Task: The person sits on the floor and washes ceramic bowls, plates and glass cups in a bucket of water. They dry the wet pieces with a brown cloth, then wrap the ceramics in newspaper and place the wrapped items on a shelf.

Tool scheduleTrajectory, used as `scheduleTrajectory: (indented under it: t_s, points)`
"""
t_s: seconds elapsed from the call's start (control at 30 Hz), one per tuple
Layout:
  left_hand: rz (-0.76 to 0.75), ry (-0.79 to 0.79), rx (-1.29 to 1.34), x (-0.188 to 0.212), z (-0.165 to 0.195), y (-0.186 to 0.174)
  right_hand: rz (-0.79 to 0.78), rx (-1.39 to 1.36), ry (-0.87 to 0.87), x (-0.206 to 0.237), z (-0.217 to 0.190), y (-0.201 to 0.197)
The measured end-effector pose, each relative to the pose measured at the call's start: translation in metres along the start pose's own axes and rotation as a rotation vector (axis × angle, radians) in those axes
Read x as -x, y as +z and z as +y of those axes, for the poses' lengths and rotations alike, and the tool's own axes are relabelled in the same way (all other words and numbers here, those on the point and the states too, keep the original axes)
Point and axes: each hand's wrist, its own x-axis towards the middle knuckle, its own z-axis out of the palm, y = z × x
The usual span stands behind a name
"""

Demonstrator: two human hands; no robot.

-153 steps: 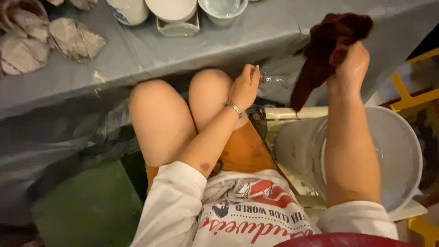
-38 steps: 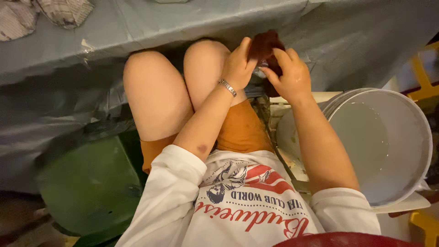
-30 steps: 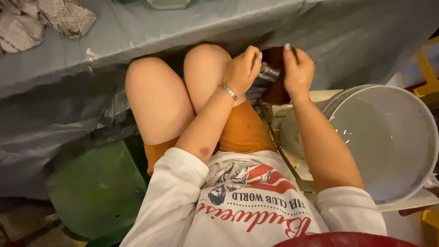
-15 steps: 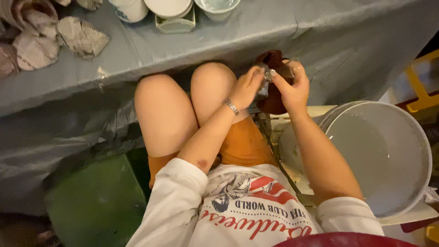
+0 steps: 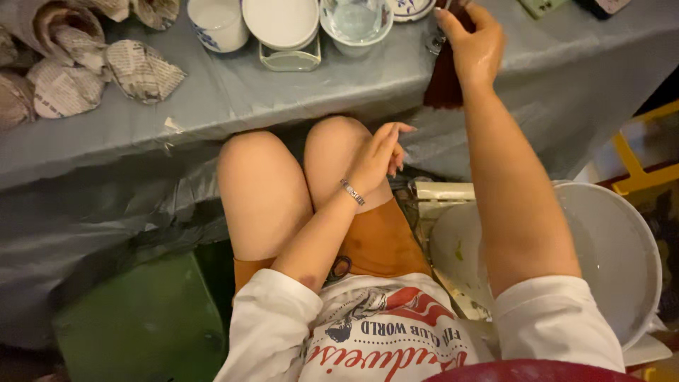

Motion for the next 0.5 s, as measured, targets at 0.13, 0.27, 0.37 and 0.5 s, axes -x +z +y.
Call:
scheduleTrajectory:
  t_s: [0.13, 0.27, 0.37, 0.5]
  points:
    - [0.014, 0.019, 0.066, -0.003, -0.005, -0.009, -0.022, 0.057, 0.019, 0.004, 0.010, 0.006]
    - [0.047, 0.061, -0.001, 0.006, -0.003, -0.011, -0.052, 0.023, -0.100, 0.000, 0.033, -0.015]
    - [0.071, 0.107, -0.149, 0.012, 0.012, -0.005, -0.026, 0.024, -0.122, 0.013, 0.042, -0.053]
    - [0.201, 0.536, -0.666, 0.021, 0.041, 0.026, 0.024, -0.219, 0.053, 0.067, 0.026, -0.109]
